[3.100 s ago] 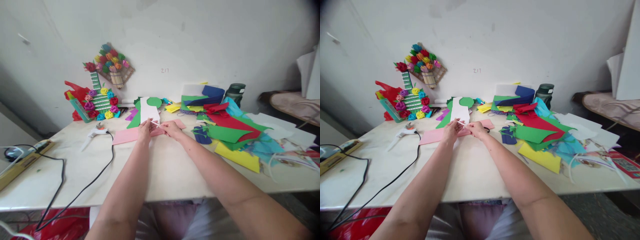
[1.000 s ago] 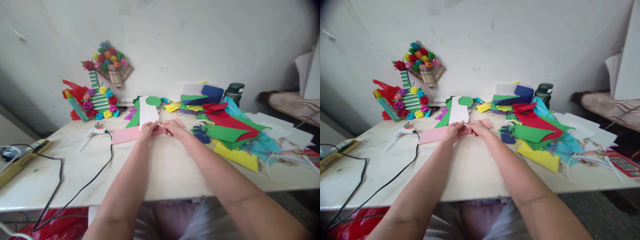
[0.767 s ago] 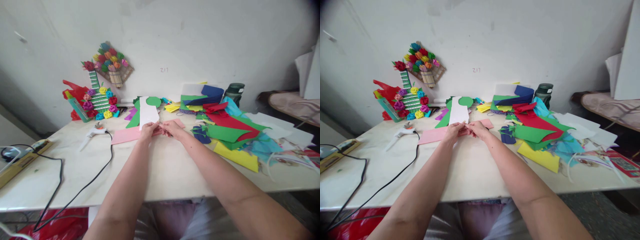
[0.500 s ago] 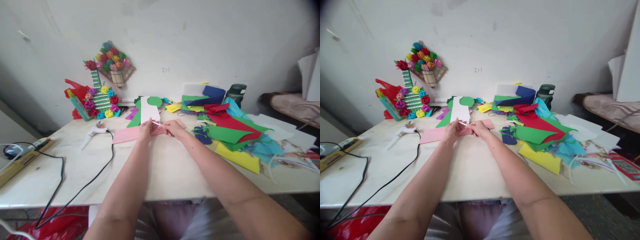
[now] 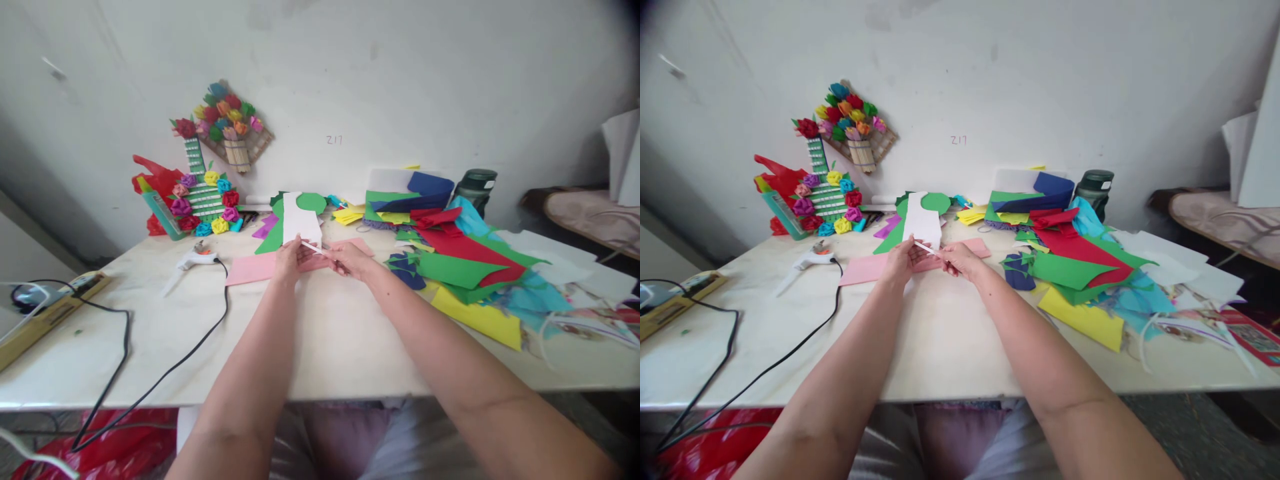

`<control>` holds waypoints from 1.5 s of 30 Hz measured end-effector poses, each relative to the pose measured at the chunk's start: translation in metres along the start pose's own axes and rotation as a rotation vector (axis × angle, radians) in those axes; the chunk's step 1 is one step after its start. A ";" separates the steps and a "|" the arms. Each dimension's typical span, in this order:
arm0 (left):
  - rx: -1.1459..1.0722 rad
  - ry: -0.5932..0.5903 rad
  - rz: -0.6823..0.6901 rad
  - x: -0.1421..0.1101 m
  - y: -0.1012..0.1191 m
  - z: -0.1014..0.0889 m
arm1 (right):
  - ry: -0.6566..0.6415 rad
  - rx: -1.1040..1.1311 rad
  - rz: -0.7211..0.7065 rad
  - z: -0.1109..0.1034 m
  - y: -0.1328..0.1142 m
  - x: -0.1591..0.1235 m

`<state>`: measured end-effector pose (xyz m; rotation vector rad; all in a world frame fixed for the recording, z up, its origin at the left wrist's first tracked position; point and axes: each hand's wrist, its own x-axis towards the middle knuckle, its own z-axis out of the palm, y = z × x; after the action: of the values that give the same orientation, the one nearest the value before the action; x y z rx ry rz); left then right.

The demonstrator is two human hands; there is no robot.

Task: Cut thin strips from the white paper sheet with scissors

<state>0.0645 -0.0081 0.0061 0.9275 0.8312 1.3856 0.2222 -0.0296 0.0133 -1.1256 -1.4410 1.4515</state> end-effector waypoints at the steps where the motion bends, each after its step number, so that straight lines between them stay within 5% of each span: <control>1: -0.016 -0.006 -0.011 0.001 0.000 0.000 | 0.005 -0.005 0.000 0.000 0.000 0.000; 18: -0.026 -0.001 0.017 0.004 -0.002 -0.002 | 0.048 -0.056 -0.042 -0.006 -0.003 0.001; 27: 0.032 0.057 0.068 -0.001 0.002 0.001 | 0.366 -0.122 -0.085 -0.013 -0.003 0.006; 33: 0.069 0.297 0.236 0.006 0.000 -0.002 | 0.699 -0.579 0.060 -0.036 -0.002 0.007; 39: 0.218 0.481 0.372 0.013 -0.001 -0.010 | 0.775 -0.973 0.189 -0.048 -0.003 0.004; 45: 0.383 0.522 0.320 0.021 -0.005 -0.024 | 0.716 -1.050 0.014 -0.039 -0.002 0.005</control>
<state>0.0452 0.0137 -0.0077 1.0342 1.4260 1.8240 0.2578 -0.0127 0.0164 -1.9916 -1.6137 0.0967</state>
